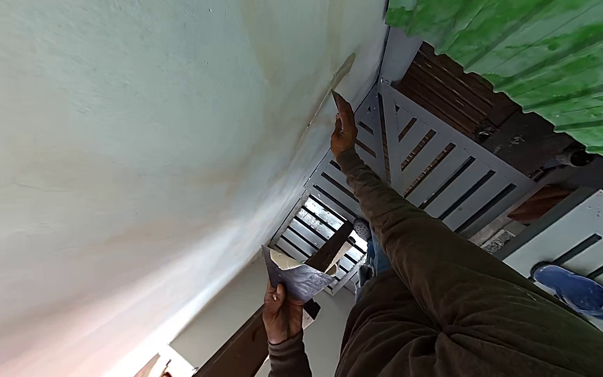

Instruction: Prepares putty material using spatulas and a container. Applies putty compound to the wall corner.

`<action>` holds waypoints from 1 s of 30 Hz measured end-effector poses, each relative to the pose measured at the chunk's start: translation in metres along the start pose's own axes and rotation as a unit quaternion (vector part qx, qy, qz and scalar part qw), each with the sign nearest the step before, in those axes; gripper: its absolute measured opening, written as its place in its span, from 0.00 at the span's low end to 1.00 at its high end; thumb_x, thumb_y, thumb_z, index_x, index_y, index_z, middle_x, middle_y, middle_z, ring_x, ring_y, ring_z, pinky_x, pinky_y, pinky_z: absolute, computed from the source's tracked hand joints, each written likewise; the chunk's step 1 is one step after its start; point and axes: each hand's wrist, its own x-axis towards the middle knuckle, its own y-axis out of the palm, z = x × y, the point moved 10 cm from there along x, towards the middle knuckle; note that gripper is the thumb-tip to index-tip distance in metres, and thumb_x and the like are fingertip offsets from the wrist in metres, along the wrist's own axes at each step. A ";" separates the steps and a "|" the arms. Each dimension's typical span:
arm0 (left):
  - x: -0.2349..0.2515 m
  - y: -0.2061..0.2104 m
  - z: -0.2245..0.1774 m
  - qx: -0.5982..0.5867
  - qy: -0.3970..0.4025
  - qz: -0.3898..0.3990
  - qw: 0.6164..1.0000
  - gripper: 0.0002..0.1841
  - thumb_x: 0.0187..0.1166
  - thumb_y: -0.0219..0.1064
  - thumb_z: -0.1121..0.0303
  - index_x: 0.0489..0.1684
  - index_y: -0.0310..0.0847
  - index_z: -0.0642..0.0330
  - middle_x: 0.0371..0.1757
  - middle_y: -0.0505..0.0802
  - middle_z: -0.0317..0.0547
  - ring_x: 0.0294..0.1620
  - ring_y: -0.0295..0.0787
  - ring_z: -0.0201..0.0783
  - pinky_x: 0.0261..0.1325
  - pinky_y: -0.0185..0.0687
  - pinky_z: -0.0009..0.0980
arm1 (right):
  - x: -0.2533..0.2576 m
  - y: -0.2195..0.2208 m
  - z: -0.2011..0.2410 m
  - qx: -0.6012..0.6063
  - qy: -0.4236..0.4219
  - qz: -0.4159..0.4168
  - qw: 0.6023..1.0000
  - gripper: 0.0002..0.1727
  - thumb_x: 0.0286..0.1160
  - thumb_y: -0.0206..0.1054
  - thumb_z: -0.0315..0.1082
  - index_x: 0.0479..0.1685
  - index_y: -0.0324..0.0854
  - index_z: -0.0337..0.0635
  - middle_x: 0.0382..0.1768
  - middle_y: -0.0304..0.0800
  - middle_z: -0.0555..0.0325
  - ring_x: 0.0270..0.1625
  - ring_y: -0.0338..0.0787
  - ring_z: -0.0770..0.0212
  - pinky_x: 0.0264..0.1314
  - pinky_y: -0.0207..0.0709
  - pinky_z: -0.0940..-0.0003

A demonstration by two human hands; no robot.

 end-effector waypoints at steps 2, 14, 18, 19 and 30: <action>0.004 -0.006 0.003 -0.001 -0.004 0.007 1.000 0.19 0.76 0.74 0.68 0.65 0.86 0.58 0.57 0.95 0.55 0.56 0.96 0.48 0.54 0.94 0.47 | -0.001 0.005 -0.010 -0.049 -0.050 -0.001 0.998 0.29 0.82 0.48 0.20 0.82 0.75 0.41 0.84 0.72 0.43 0.89 0.67 0.42 0.90 0.61 0.48; 0.038 -0.047 0.019 -0.002 -0.076 0.025 0.997 0.17 0.78 0.71 0.68 0.65 0.87 0.58 0.60 0.94 0.56 0.59 0.94 0.49 0.59 0.92 0.47 | 0.001 -0.051 -0.056 -0.154 -0.101 0.016 0.983 0.28 0.86 0.47 0.27 0.85 0.71 0.41 0.87 0.67 0.40 0.91 0.59 0.35 0.91 0.53 0.39; 0.043 -0.059 0.023 0.008 -0.087 -0.012 0.996 0.18 0.78 0.72 0.67 0.65 0.87 0.56 0.59 0.94 0.55 0.57 0.95 0.48 0.56 0.93 0.47 | 0.001 -0.034 -0.059 -0.161 -0.108 0.035 0.980 0.27 0.89 0.47 0.33 0.86 0.69 0.41 0.89 0.63 0.40 0.93 0.54 0.35 0.92 0.46 0.37; 0.045 -0.062 0.023 0.011 -0.087 -0.019 0.996 0.18 0.78 0.72 0.66 0.65 0.87 0.55 0.59 0.94 0.55 0.58 0.95 0.48 0.56 0.93 0.47 | 0.004 -0.026 -0.056 -0.148 -0.115 0.030 0.982 0.27 0.90 0.46 0.34 0.86 0.70 0.39 0.88 0.64 0.39 0.92 0.55 0.34 0.93 0.46 0.37; 0.040 -0.072 0.021 0.043 -0.091 -0.070 0.992 0.18 0.78 0.72 0.66 0.66 0.87 0.52 0.59 0.94 0.53 0.60 0.94 0.46 0.58 0.92 0.47 | 0.032 0.041 -0.048 -0.046 -0.164 -0.055 0.984 0.30 0.93 0.41 0.43 0.84 0.70 0.35 0.87 0.63 0.31 0.91 0.57 0.32 0.92 0.48 0.41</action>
